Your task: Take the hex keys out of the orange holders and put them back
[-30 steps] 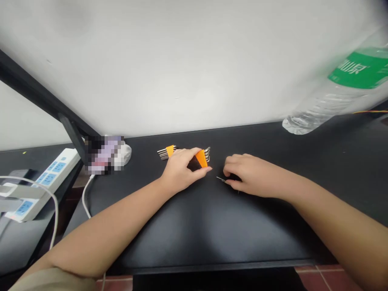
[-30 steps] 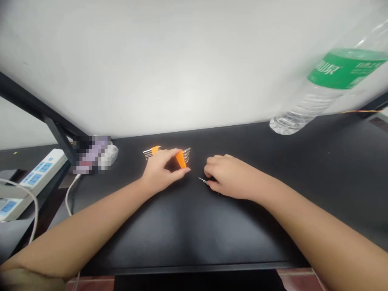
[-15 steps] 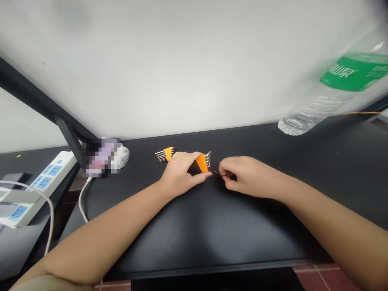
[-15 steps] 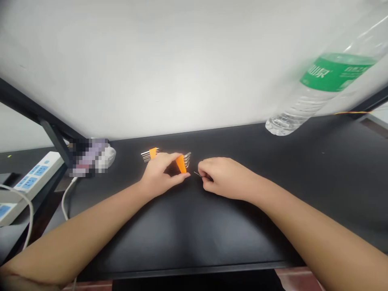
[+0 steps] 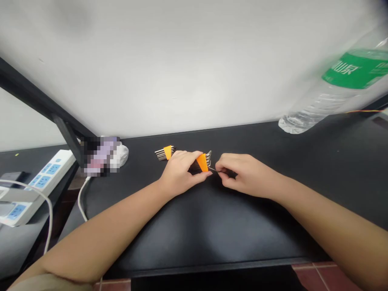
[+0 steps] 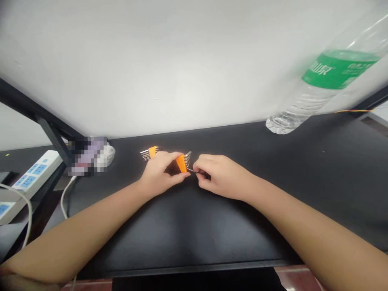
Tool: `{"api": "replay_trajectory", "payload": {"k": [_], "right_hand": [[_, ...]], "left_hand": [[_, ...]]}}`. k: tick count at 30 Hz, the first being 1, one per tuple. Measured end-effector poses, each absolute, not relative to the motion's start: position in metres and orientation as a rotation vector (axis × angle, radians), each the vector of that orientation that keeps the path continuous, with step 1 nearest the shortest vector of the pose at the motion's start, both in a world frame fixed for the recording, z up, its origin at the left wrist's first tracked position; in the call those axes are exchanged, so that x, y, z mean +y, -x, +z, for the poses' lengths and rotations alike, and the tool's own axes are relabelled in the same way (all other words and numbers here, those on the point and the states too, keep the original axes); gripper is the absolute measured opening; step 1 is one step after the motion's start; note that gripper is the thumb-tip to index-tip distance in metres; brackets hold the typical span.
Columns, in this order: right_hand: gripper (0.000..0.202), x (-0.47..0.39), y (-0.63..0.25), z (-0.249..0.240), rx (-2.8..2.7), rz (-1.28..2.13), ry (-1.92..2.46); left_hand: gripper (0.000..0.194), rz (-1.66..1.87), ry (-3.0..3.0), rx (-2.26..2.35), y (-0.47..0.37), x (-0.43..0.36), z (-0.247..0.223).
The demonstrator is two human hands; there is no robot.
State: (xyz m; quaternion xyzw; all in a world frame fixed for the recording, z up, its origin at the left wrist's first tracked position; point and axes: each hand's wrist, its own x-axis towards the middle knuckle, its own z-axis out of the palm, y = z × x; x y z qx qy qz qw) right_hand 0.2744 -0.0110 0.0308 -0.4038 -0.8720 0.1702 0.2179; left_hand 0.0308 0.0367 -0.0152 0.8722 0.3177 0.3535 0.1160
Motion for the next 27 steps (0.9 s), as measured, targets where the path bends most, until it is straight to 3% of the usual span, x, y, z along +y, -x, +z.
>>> {"api": "replay_trajectory", "payload": {"k": [15,27], "right_hand": [[0.009,-0.013,-0.278,0.033,-2.529,0.343,1.086],[0.029,-0.021,-0.272,0.037,-2.75,-0.063,0.998]], "left_hand": [[0.047,0.978,-2.667,0.892,-0.032,0.036,-0.011],[0.04,0.846,-2.664,0.927,-0.033,0.035,-0.008]]}}
